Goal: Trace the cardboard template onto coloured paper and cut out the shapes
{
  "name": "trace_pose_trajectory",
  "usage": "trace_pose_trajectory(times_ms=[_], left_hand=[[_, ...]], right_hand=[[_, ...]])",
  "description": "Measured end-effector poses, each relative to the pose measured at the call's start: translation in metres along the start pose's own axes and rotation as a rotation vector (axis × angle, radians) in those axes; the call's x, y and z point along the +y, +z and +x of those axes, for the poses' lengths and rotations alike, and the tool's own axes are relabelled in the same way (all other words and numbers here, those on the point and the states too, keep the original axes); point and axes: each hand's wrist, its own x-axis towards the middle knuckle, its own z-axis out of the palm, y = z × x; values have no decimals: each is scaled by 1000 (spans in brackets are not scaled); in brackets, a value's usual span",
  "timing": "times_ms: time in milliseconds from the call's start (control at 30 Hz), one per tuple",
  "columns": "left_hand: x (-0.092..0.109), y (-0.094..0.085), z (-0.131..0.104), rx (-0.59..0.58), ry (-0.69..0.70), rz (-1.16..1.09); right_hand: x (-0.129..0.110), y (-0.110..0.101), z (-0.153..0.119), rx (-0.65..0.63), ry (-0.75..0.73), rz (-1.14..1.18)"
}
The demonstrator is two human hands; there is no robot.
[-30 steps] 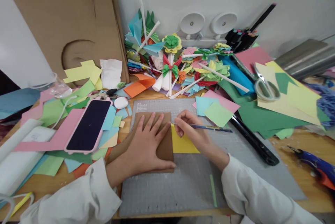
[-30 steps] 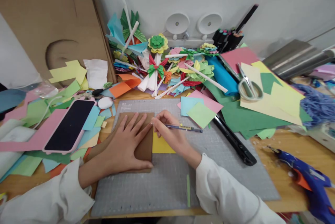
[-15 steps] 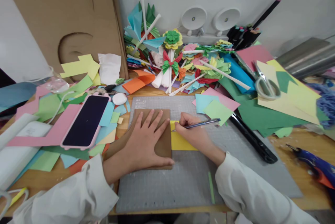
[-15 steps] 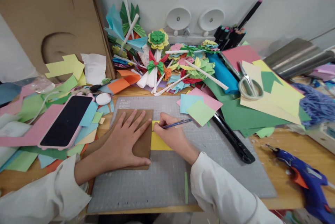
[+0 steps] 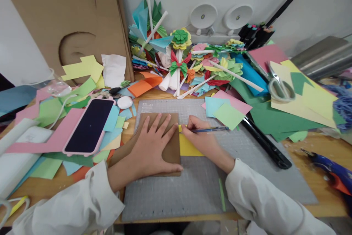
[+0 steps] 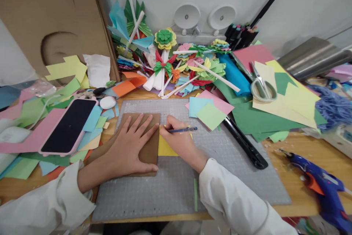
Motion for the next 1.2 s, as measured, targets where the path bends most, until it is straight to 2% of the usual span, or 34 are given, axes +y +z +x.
trace_pose_trajectory(times_ms=[167,500,733,867,1000,1067,1200], left_hand=[[1,-1,0,-13,-8,1],[0,-1,0,-8,-5,-7],[0,-1,1,-23,-6,-13],[-2,-5,-2,-20,22,-29],[-3,-14,-11,-81,99,-41],[-2,-17,-16,-97,109,-30],[3,-15,-25,-97,107,43]], right_hand=[[1,-1,-3,-58,-25,-22],[-5,-8,-12,-343,-102,44],[-6,-9,-12,-437,-79,109],[-7,-14,-5,-345,129,325],[-2,-21,5,-110,357,650],[0,-24,9,-16,406,766],[3,-29,14,71,391,826]])
